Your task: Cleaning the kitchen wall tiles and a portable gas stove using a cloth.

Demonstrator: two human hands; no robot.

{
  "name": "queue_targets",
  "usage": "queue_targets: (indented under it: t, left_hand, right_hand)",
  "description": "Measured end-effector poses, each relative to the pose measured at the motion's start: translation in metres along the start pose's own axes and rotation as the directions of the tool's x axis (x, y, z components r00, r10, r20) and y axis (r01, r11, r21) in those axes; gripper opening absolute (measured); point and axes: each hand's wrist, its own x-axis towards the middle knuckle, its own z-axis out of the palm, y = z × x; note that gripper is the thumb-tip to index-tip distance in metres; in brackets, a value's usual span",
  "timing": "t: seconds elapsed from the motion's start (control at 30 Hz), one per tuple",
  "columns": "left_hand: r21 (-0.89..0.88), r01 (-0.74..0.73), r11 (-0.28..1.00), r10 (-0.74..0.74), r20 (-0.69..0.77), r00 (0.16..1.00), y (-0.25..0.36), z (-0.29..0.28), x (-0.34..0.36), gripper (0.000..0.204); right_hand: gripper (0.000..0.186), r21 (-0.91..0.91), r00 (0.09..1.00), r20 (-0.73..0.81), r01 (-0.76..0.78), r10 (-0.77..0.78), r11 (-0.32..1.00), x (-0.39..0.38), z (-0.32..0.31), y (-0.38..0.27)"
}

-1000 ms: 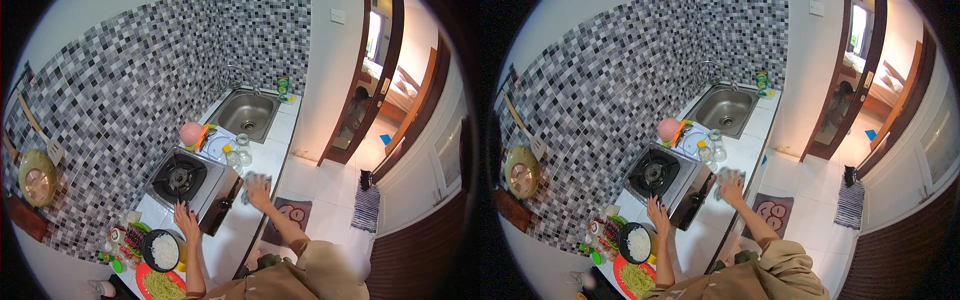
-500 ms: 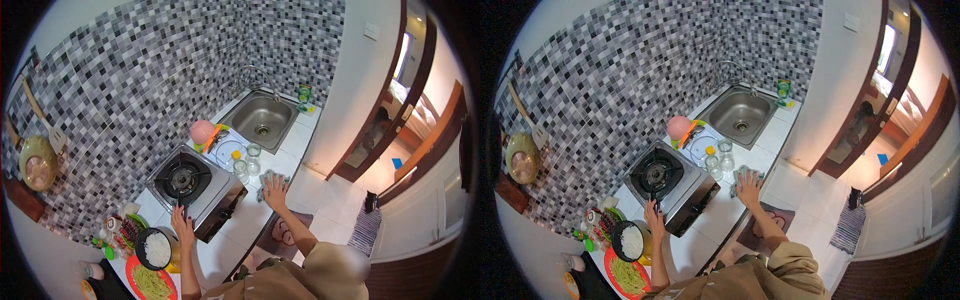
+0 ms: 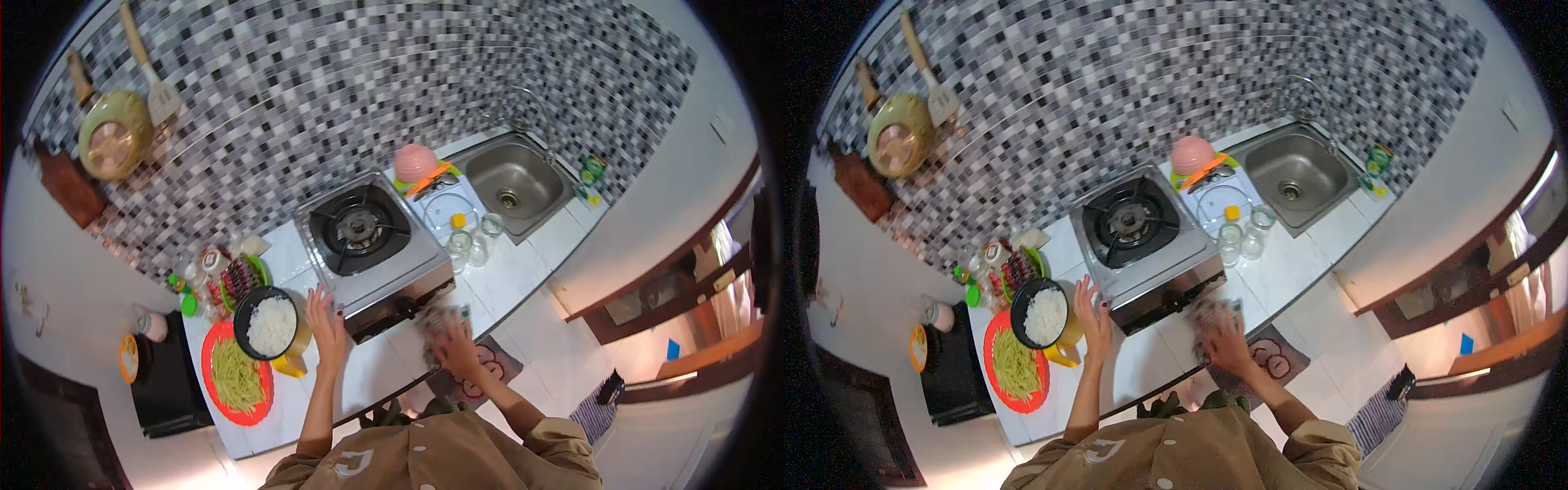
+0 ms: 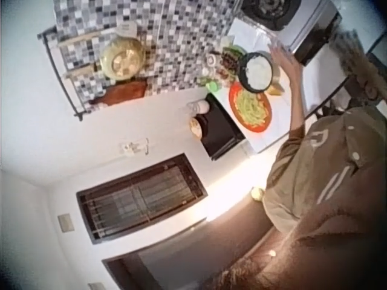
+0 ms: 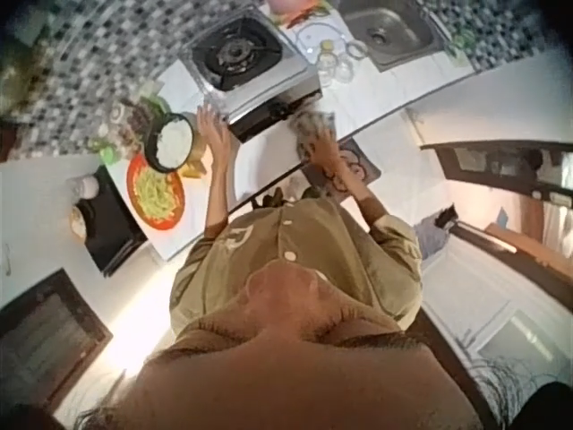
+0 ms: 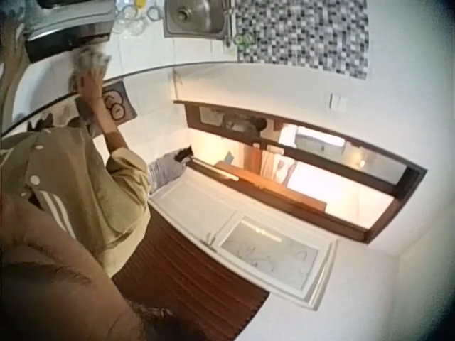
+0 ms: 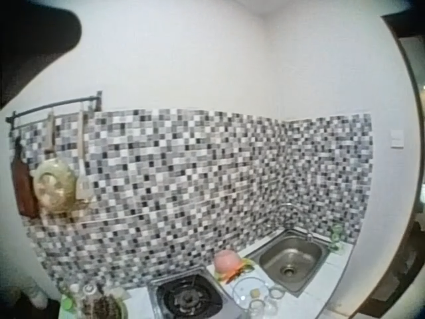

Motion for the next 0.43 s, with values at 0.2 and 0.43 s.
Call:
queue_targets:
  t: [0.2, 0.43]
  left_hand:
    - [-0.014, 0.111, 0.994, -0.111, -0.001, 0.994, 0.024, -0.022, -0.065, 0.033]
    - [-0.018, 0.224, 0.974, -0.225, -0.012, 0.974, 0.009, -0.044, -0.131, 0.036]
  right_hand:
    - [0.047, 0.024, 0.998, -0.048, -0.047, 0.048, 0.999, 0.022, -0.011, -0.002]
    - [0.069, 0.159, 0.942, 0.085, 0.31, -0.326, 0.937, 0.017, 0.021, -0.071]
